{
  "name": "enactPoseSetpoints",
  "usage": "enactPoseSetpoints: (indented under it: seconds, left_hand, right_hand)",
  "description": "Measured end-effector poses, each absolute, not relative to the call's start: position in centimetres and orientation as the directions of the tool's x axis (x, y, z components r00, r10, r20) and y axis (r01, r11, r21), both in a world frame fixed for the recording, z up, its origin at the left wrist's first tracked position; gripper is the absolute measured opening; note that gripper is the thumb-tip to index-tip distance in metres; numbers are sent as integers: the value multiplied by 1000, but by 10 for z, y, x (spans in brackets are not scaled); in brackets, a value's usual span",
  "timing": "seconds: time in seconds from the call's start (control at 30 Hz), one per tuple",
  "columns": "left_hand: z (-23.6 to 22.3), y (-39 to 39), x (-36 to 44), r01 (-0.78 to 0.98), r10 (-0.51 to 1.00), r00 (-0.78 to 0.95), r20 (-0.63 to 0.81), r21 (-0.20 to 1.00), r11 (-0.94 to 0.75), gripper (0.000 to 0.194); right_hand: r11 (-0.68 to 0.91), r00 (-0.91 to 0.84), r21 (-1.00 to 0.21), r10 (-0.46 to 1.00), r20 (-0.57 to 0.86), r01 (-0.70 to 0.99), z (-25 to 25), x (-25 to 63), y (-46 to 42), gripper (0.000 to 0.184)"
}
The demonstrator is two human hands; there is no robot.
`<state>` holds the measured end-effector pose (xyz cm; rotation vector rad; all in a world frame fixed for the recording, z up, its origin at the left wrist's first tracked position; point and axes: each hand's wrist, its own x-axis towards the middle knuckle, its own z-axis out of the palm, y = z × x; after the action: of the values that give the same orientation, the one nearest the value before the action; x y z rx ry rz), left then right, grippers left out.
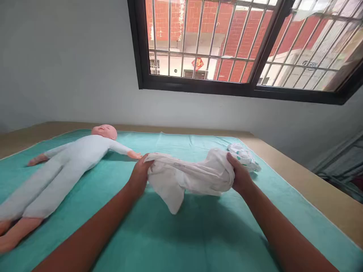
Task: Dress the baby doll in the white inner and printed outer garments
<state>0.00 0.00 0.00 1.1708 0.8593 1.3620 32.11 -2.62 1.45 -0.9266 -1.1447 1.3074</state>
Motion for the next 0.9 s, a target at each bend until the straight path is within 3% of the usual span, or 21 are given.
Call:
enactPoseSetpoints:
  seconds: [0.1, 0.17, 0.23, 0.3, 0.37, 0.47, 0.57, 0.67, 0.77, 0.83, 0.9]
  left_hand:
    - [10, -13, 4, -332, 965, 229, 126, 942, -44, 25]
    - [16, -18, 5, -352, 952, 280, 120, 936, -15, 23]
    - [19, -19, 2, -357, 943, 306, 128, 934, -11, 20]
    - [20, -17, -5, -355, 942, 316, 117, 935, 3, 20]
    - [20, -11, -14, -350, 947, 304, 105, 937, 8, 19]
    - [20, -3, -29, -313, 950, 285, 126, 949, -32, 15]
    - [22, 0, -40, -321, 935, 329, 133, 947, -22, 14]
    - [22, 1, -45, -376, 911, 394, 121, 926, 40, 17]
    - [23, 1, -48, -333, 895, 436, 97, 941, 60, 23]
    - [26, 1, -50, -273, 891, 447, 78, 960, 53, 25]
    - [31, -2, -51, -266, 894, 443, 63, 962, 63, 25]
  right_hand:
    - [43, -329, -998, 943, 56, -46, 22, 318, -32, 62]
    - [14, -497, -983, 864, -79, 182, 28, 315, -36, 60]
    - [13, -583, -901, 767, -270, 434, 33, 311, -40, 47]
    - [13, -557, -844, 758, -341, 535, 36, 309, -42, 32]
    - [-31, -481, -892, 834, -272, 450, 35, 310, -42, 31]
    - [-91, -259, -985, 957, -128, 150, 27, 314, -36, 35]
    - [-3, 29, -1000, 1000, -3, 3, 17, 314, -29, 37]
    - [241, 214, -961, 940, 267, 139, 13, 310, -26, 30]
    - [420, 292, -822, 789, 540, 385, 17, 308, -28, 22]
    - [434, 300, -755, 729, 615, 492, 22, 310, -31, 21]
    - [416, 304, -769, 745, 595, 485, 28, 314, -32, 21]
